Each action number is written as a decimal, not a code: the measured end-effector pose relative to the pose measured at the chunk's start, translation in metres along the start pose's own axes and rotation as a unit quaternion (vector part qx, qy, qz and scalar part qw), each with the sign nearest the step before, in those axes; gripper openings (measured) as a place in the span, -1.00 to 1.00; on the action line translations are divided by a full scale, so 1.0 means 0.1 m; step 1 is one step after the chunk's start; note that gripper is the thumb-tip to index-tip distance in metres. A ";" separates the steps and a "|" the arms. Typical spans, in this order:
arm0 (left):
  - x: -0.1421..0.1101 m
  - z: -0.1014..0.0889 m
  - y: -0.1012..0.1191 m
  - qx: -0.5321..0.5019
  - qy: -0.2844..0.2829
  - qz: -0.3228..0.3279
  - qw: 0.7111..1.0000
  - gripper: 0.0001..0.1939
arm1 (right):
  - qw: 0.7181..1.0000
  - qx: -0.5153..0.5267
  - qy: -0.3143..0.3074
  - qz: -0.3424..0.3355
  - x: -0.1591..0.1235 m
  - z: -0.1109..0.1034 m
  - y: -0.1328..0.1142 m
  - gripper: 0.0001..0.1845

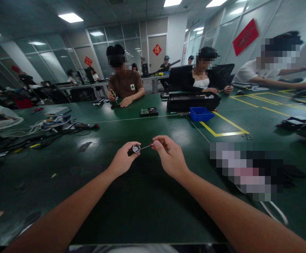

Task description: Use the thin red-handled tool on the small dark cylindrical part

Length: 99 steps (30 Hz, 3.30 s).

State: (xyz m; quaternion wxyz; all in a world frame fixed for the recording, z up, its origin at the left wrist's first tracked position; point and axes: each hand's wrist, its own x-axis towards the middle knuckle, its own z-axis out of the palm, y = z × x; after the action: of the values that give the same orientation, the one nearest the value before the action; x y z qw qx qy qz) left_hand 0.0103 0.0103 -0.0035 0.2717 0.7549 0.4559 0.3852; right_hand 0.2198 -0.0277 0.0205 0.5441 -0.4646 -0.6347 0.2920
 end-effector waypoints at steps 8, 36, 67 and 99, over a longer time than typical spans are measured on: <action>-0.01 0.02 0.03 0.002 0.000 -0.007 1.000 -0.65 | 1.000 -0.029 -0.005 -0.007 0.00 0.01 0.06 -0.73; -0.01 -0.03 0.00 0.059 -0.004 0.063 0.996 -0.58 | 0.990 0.104 0.044 0.087 0.05 0.05 0.05 -0.71; -0.02 -0.02 -0.01 0.122 -0.028 0.055 0.991 -0.58 | 0.978 -0.182 -0.013 -0.098 -0.02 -0.03 -0.06 -0.82; 0.08 -0.11 -0.19 0.243 -0.055 -0.022 0.968 -0.73 | 0.982 -0.178 -0.012 -0.065 -0.01 -0.01 0.00 -0.77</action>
State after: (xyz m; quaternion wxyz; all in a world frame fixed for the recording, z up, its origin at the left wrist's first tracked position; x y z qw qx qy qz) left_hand -0.0056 0.0260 -0.0095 0.1126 0.8080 0.5369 0.2148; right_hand 0.2205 -0.0287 0.0200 0.4630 -0.5078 -0.7121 0.1439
